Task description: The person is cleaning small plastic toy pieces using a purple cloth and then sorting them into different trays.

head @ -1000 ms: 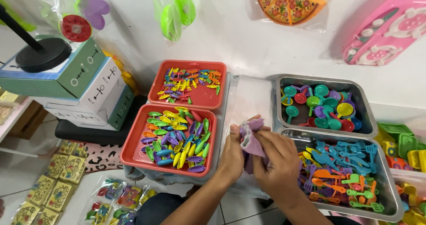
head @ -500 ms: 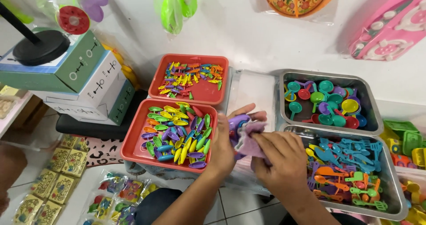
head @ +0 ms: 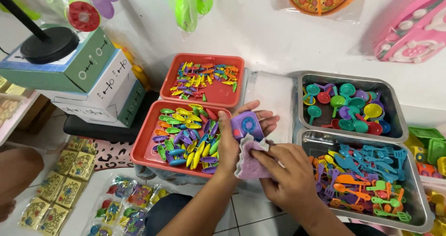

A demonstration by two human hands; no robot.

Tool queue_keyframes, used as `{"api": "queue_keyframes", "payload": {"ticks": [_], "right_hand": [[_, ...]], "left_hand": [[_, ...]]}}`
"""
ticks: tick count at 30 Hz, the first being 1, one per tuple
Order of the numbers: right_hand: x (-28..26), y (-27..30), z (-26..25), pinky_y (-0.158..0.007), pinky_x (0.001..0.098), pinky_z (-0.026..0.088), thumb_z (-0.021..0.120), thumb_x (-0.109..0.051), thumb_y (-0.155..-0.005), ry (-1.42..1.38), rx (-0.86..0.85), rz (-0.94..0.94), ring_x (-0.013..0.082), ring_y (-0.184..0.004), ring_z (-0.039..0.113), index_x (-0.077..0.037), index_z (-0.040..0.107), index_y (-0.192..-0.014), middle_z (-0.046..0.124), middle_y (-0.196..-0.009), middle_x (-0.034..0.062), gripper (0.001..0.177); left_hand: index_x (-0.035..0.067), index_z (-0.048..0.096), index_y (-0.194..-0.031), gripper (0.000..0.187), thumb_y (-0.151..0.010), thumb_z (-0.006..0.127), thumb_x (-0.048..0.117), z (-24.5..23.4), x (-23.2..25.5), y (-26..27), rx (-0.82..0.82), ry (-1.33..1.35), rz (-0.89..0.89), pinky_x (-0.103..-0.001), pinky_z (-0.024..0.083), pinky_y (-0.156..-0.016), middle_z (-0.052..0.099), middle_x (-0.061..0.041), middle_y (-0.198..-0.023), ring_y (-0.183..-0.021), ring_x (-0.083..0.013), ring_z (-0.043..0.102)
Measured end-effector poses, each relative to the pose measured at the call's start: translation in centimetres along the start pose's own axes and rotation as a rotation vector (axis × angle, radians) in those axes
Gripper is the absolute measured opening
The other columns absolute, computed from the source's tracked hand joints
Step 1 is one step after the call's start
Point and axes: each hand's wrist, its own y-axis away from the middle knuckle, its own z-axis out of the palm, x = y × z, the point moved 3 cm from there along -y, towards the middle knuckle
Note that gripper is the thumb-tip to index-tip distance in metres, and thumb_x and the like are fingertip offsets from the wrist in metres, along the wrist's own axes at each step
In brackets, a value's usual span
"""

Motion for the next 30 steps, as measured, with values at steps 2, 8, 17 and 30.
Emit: {"api": "queue_keyframes", "payload": {"ticks": [2,8,17,30], "right_hand": [[0.3,-0.2,-0.1,-0.086,0.0370,0.052,0.081,-0.007,-0.067,-0.023,-0.026,-0.036,0.0231,-0.093,0.064,-0.010,0.077,-0.107,0.065,-0.098,0.0043,0.040],[0.4,-1.0,-0.7,-0.084,0.0380,0.052,0.079,-0.004,-0.065,0.084,0.043,-0.008,0.0239,-0.090,0.064,-0.006,0.077,-0.105,0.069,-0.100,0.0076,0.040],[1.7,0.1,-0.2,-0.081,0.0378,0.053,0.076,0.004,-0.066,0.031,0.053,0.065,0.0275,-0.089,0.061,-0.002,0.075,-0.112,0.065,-0.108,0.0140,0.046],[0.5,1.3,1.4,-0.099,0.0443,0.045,0.072,-0.007,-0.079,0.075,0.000,0.051,0.0354,-0.119,0.055,-0.004,0.062,-0.136,0.053,-0.138,0.0220,0.058]], "left_hand": [[-0.002,0.044,-0.144,0.086,-0.099,0.027,0.069,0.0,0.6,-0.3,0.052,0.021,0.044,-0.044,0.054,-0.102,0.064,-0.024,-0.115,-0.114,-0.0371,0.065],[-0.001,0.046,-0.141,0.086,-0.101,0.023,0.071,0.6,1.1,-0.1,0.087,0.093,-0.011,-0.042,0.055,-0.098,0.064,-0.022,-0.117,-0.116,-0.0338,0.064],[0.000,0.047,-0.143,0.080,-0.105,0.018,0.063,1.0,-0.5,0.7,-0.111,-0.191,-0.103,-0.041,0.056,-0.100,0.066,-0.018,-0.122,-0.113,-0.0275,0.066],[0.008,0.036,-0.156,0.094,-0.093,0.025,0.077,0.8,-1.9,1.7,-0.256,-0.242,-0.167,-0.038,0.045,-0.103,0.053,-0.012,-0.124,-0.116,-0.0200,0.053]]}}
